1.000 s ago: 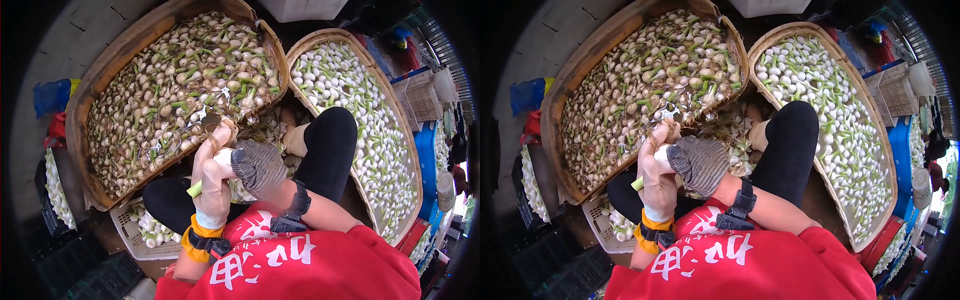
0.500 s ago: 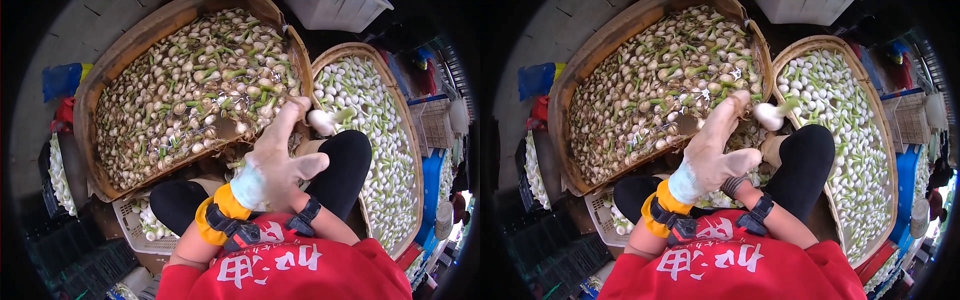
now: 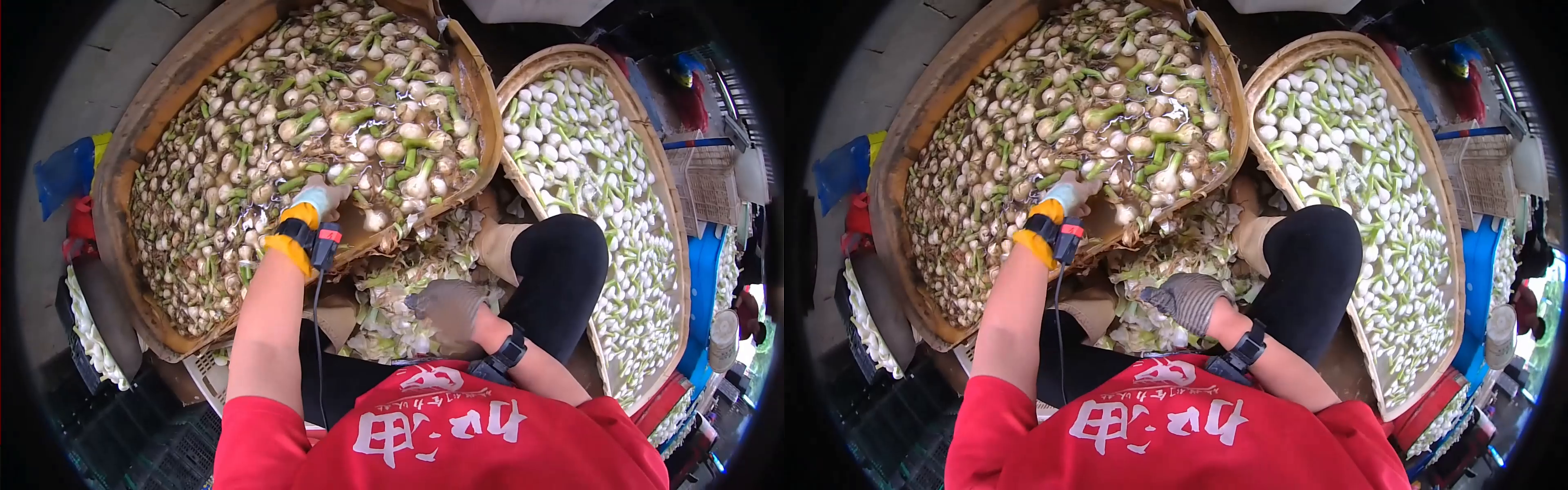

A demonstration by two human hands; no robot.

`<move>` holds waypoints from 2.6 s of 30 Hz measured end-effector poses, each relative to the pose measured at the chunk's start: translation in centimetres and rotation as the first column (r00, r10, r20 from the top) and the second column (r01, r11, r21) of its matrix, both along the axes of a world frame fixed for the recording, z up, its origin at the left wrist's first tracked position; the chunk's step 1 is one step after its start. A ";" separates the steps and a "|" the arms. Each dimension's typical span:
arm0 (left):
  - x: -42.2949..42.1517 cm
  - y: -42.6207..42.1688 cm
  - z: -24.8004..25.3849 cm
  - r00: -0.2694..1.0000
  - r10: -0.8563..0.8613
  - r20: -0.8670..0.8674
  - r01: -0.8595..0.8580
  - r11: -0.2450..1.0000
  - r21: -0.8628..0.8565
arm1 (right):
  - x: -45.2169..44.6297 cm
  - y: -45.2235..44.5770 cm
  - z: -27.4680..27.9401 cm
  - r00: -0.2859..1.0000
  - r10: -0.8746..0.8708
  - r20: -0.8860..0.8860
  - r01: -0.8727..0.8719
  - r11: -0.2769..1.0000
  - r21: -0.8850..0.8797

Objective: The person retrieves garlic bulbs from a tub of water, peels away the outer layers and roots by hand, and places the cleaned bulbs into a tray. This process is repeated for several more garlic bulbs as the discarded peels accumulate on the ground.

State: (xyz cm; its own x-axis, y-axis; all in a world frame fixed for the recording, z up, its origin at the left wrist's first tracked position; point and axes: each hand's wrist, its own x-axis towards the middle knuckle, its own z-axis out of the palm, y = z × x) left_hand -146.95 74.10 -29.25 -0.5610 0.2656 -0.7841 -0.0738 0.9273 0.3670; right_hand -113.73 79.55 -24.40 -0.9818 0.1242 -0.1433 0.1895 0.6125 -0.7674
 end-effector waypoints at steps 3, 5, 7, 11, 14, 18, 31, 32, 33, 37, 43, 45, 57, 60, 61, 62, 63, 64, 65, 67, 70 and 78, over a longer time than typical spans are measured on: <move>-0.9 0.1 -2.5 0.953 -0.278 0.120 0.290 0.951 -0.105 | -1.5 0.6 4.8 0.969 0.066 0.238 -0.086 0.994 0.073; 1.8 -1.3 2.2 0.988 -0.016 0.152 -0.025 0.964 0.266 | -1.1 0.9 5.1 0.992 0.076 0.097 -0.091 0.983 0.159; 4.0 -2.4 7.0 0.927 0.192 0.321 -0.333 0.815 0.475 | -1.6 0.9 3.5 0.978 -0.031 -0.207 0.033 0.999 0.003; 10.9 -5.6 15.8 0.834 0.270 0.482 -0.548 0.513 0.661 | -4.6 0.5 7.1 0.894 -0.233 -0.382 0.191 0.971 -0.144; 15.8 -6.4 19.7 0.957 0.289 0.009 -0.204 0.652 0.730 | -5.8 0.6 12.4 0.910 -0.316 -0.269 0.305 0.949 -0.082; 19.1 -7.3 20.8 0.915 0.285 -0.286 -0.009 0.723 0.691 | -4.6 -0.2 14.3 0.871 -0.089 -0.482 0.192 0.967 0.169; 21.7 -8.1 19.8 0.895 0.408 0.179 -0.285 0.216 0.934 | -2.3 -1.3 13.1 0.887 -0.202 -0.414 0.030 0.922 -0.385; 21.7 -8.9 19.2 0.860 0.288 0.422 -0.475 0.149 0.867 | -2.1 -1.8 13.8 0.887 -0.197 -0.417 0.026 0.924 -0.381; 21.7 -9.6 19.8 0.877 0.185 0.443 -0.478 0.259 0.839 | -2.0 -2.4 14.4 0.938 -0.197 -0.284 0.106 0.946 -0.307; 22.4 -11.8 20.4 0.953 0.162 0.255 -0.302 0.505 0.808 | -2.2 -2.9 16.2 0.910 -0.294 -0.292 0.281 0.956 -0.085; 23.6 -12.2 22.6 0.763 0.098 0.639 -0.625 0.364 0.691 | -4.3 5.4 13.6 0.651 -0.720 -0.240 0.688 0.694 -0.213; 24.1 -12.5 22.2 0.638 0.053 0.769 -0.743 0.306 0.595 | -3.0 3.3 12.6 0.810 -0.460 -0.364 0.372 0.883 -0.287; 25.1 -11.5 22.7 0.991 -0.020 0.133 -0.106 0.498 0.861 | -1.8 -2.8 17.0 0.942 -0.225 -0.249 0.244 0.968 0.049; 24.7 -11.3 22.3 0.964 -0.087 0.250 -0.163 0.549 0.820 | -1.1 -1.7 15.4 0.945 -0.051 -0.323 0.088 0.991 0.102; 24.7 -11.1 22.8 0.852 0.018 0.523 -0.443 0.556 0.703 | -0.9 -1.2 15.0 0.973 -0.066 -0.219 0.067 0.998 -0.003; 24.8 -11.1 22.7 0.853 0.019 0.522 -0.443 0.556 0.703 | -0.6 -0.9 14.5 0.973 -0.066 -0.220 0.067 0.998 -0.004; 25.0 -11.2 22.3 0.855 0.031 0.518 -0.447 0.552 0.705 | -0.2 -0.6 14.0 0.943 0.014 -0.334 0.000 0.999 0.044; 25.3 -11.1 21.9 0.857 0.043 0.514 -0.451 0.547 0.706 | 0.1 -0.3 13.5 0.894 0.098 -0.438 -0.060 0.993 0.101; 25.7 -11.0 21.6 0.854 0.043 0.518 -0.454 0.547 0.704 | 0.3 -0.2 12.9 0.944 0.030 -0.329 -0.039 0.999 -0.021; 26.2 -10.6 21.1 0.814 0.073 0.577 -0.528 0.507 0.681 | 0.9 0.5 13.1 0.907 0.082 -0.412 -0.062 0.996 0.062; 26.3 -10.3 22.0 0.655 0.041 0.754 -0.681 0.464 0.566 | 1.5 0.6 13.7 0.827 0.026 -0.562 -0.028 1.000 0.005; 23.0 -10.4 21.5 0.790 0.327 0.518 -0.581 0.134 0.803 | 3.0 2.1 13.6 0.708 -0.113 -0.697 0.111 0.993 -0.049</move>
State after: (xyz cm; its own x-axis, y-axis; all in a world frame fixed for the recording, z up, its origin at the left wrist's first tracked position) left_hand -123.91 63.65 -7.78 -0.7495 0.5852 -0.3095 -0.5264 -0.2434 0.8146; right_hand -110.77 81.62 -10.84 -0.7815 0.2407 0.5756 -0.3332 0.6191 -0.7112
